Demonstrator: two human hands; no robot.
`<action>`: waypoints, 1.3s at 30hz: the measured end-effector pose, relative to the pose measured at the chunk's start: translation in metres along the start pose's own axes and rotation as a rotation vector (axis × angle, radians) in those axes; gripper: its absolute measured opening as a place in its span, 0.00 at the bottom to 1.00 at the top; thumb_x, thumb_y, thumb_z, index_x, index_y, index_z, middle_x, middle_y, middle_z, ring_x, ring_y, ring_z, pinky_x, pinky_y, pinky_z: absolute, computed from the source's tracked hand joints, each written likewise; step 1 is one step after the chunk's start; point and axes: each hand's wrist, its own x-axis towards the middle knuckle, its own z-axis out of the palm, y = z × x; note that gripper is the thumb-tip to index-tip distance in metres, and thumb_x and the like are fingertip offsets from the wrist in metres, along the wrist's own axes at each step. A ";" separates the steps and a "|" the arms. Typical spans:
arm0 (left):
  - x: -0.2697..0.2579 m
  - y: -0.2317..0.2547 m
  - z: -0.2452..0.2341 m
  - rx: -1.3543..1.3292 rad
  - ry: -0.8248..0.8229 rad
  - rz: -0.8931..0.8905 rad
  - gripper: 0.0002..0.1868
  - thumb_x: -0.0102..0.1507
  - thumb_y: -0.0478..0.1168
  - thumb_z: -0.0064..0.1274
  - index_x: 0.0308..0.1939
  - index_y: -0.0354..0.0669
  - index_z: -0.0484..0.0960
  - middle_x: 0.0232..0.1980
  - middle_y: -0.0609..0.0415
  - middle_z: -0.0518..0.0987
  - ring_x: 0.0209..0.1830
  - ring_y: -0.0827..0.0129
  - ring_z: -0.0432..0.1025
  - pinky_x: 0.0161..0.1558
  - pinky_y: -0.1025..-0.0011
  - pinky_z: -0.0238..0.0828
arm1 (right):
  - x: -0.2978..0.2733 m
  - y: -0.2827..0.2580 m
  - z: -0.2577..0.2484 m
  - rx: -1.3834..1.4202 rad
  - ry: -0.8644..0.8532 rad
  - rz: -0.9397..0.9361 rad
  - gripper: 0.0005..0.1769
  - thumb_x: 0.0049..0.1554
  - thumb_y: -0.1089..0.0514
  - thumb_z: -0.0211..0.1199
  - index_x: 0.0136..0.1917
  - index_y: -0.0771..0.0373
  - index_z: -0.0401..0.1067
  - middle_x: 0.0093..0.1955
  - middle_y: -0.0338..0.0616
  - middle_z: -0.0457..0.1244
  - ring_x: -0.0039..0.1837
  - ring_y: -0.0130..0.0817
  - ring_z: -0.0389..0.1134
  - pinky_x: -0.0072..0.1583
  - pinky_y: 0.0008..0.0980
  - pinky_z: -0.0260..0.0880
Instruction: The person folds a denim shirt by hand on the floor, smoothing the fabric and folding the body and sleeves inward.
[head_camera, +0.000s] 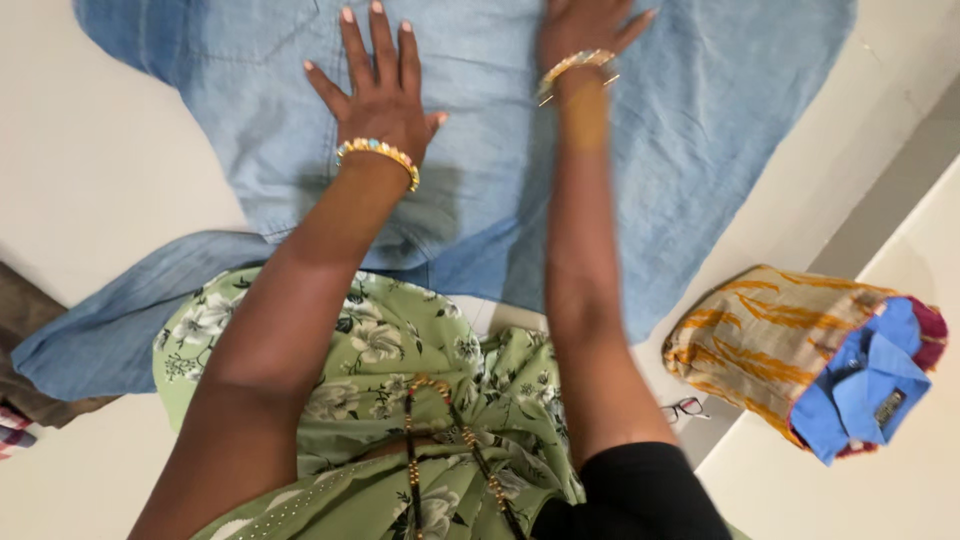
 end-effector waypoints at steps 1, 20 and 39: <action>0.001 -0.001 0.003 -0.006 -0.006 -0.010 0.53 0.65 0.66 0.52 0.84 0.46 0.45 0.85 0.43 0.37 0.82 0.40 0.28 0.63 0.12 0.30 | -0.029 -0.027 0.004 0.046 0.081 0.072 0.34 0.65 0.39 0.48 0.70 0.70 0.60 0.74 0.64 0.53 0.77 0.62 0.48 0.72 0.75 0.31; -0.002 -0.015 -0.011 -0.079 -0.188 -0.020 0.57 0.62 0.73 0.44 0.84 0.50 0.38 0.87 0.46 0.35 0.84 0.46 0.21 0.63 0.12 0.13 | -0.350 0.239 0.060 0.241 0.067 0.656 0.40 0.68 0.43 0.47 0.85 0.59 0.42 0.88 0.48 0.37 0.88 0.47 0.33 0.81 0.59 0.30; -0.142 -0.207 -0.077 -0.404 0.031 -0.023 0.52 0.63 0.60 0.61 0.78 0.31 0.56 0.78 0.30 0.59 0.76 0.40 0.57 0.72 0.55 0.56 | -0.430 0.263 0.058 0.387 -0.084 0.788 0.47 0.62 0.36 0.51 0.85 0.55 0.39 0.88 0.49 0.32 0.86 0.48 0.30 0.78 0.67 0.32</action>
